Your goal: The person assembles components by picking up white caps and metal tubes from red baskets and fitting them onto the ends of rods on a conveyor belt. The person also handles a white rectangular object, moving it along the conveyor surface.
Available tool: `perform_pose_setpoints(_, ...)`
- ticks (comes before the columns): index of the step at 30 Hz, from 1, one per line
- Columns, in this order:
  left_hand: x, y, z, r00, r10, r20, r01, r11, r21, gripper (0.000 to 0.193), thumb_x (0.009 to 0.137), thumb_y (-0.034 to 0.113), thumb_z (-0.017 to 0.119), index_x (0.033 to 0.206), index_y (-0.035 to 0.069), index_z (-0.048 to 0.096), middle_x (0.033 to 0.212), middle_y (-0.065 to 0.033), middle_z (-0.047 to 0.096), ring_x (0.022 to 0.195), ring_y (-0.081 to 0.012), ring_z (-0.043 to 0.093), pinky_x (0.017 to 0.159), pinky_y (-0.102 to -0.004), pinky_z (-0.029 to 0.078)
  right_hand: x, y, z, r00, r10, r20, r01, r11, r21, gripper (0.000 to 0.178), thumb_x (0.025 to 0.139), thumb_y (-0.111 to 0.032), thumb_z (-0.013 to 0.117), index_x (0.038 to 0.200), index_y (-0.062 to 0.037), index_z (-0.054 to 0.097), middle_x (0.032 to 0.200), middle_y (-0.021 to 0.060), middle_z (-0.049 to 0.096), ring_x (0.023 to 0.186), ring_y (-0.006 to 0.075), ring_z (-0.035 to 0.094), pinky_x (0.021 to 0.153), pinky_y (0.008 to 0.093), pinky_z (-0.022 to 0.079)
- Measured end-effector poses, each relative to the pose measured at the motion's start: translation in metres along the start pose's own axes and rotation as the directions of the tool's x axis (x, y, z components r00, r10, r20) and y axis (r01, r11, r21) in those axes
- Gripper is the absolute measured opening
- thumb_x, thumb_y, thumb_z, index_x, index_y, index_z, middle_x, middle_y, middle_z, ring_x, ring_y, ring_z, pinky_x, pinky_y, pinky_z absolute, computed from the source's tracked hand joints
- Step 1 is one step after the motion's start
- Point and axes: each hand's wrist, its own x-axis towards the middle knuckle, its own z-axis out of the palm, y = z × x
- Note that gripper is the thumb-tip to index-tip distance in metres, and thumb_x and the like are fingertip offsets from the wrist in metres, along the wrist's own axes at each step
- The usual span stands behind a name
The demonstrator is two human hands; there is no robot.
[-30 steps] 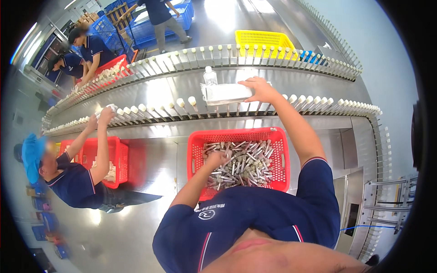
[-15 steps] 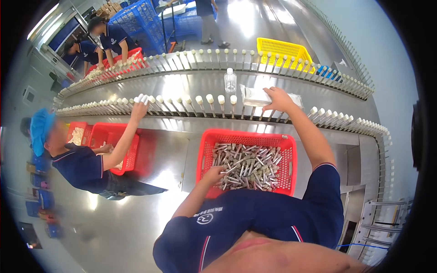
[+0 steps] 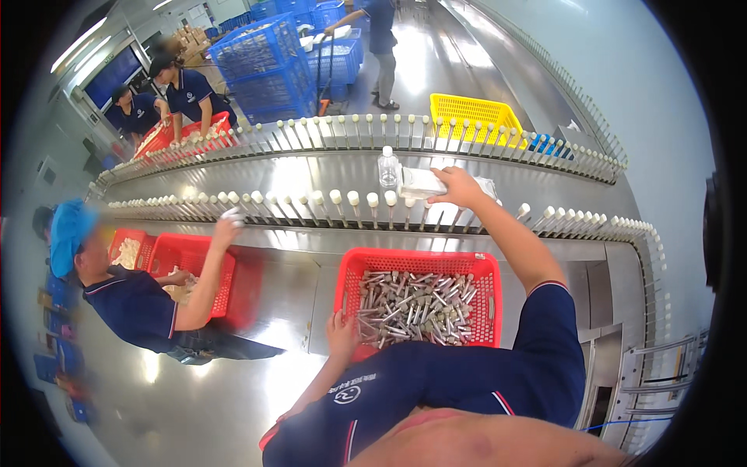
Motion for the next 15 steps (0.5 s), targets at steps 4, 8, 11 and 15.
perform_pose_setpoints(4,-0.002,-0.009,0.005,0.998,0.033,0.06,-0.037,0.996,0.078,0.022,0.076,0.023,0.065,0.096,0.014,0.068,0.133,-0.0158,0.046,0.124,-0.0377,0.041,0.098,-0.0489,0.04,0.008,-0.011,0.009,0.999,-0.019,-0.045,0.017,0.999,-0.04,0.087,0.064,-0.06,0.073,0.127,-0.0031,0.053,0.096,0.0185,0.061,0.092,0.0349,0.057,0.081,0.0411,0.045)
perform_pose_setpoints(8,-0.002,-0.004,0.008,0.997,0.005,0.071,-0.012,0.995,0.097,0.02,0.079,0.025,0.062,0.095,0.014,0.067,0.135,-0.0143,0.045,0.127,-0.0384,0.038,0.098,-0.0501,0.04,0.005,-0.002,0.01,0.993,-0.072,0.09,0.085,0.984,-0.159,0.086,0.065,-0.063,0.07,0.126,-0.0032,0.054,0.094,0.018,0.062,0.091,0.0341,0.058,0.083,0.0418,0.045)
perform_pose_setpoints(11,-0.005,-0.002,0.006,0.992,0.005,0.122,-0.021,0.992,0.128,0.028,0.071,0.018,0.067,0.099,0.012,0.068,0.14,-0.0174,0.037,0.13,-0.0403,0.032,0.1,-0.0506,0.036,0.006,-0.01,0.004,0.999,-0.049,0.015,0.051,0.993,-0.104,0.086,0.065,-0.062,0.071,0.125,-0.003,0.054,0.093,0.0179,0.062,0.09,0.0345,0.058,0.082,0.042,0.045)
perform_pose_setpoints(15,-0.001,-0.006,0.005,0.988,-0.002,0.156,-0.011,0.997,0.081,0.027,0.073,0.02,0.066,0.099,0.012,0.068,0.142,-0.0175,0.035,0.131,-0.0408,0.031,0.099,-0.0513,0.036,0.026,-0.017,0.017,0.994,-0.073,-0.08,0.065,0.993,-0.095,0.089,0.064,-0.066,0.069,0.127,-0.0058,0.052,0.092,0.0169,0.061,0.086,0.0337,0.059,0.076,0.0411,0.047)
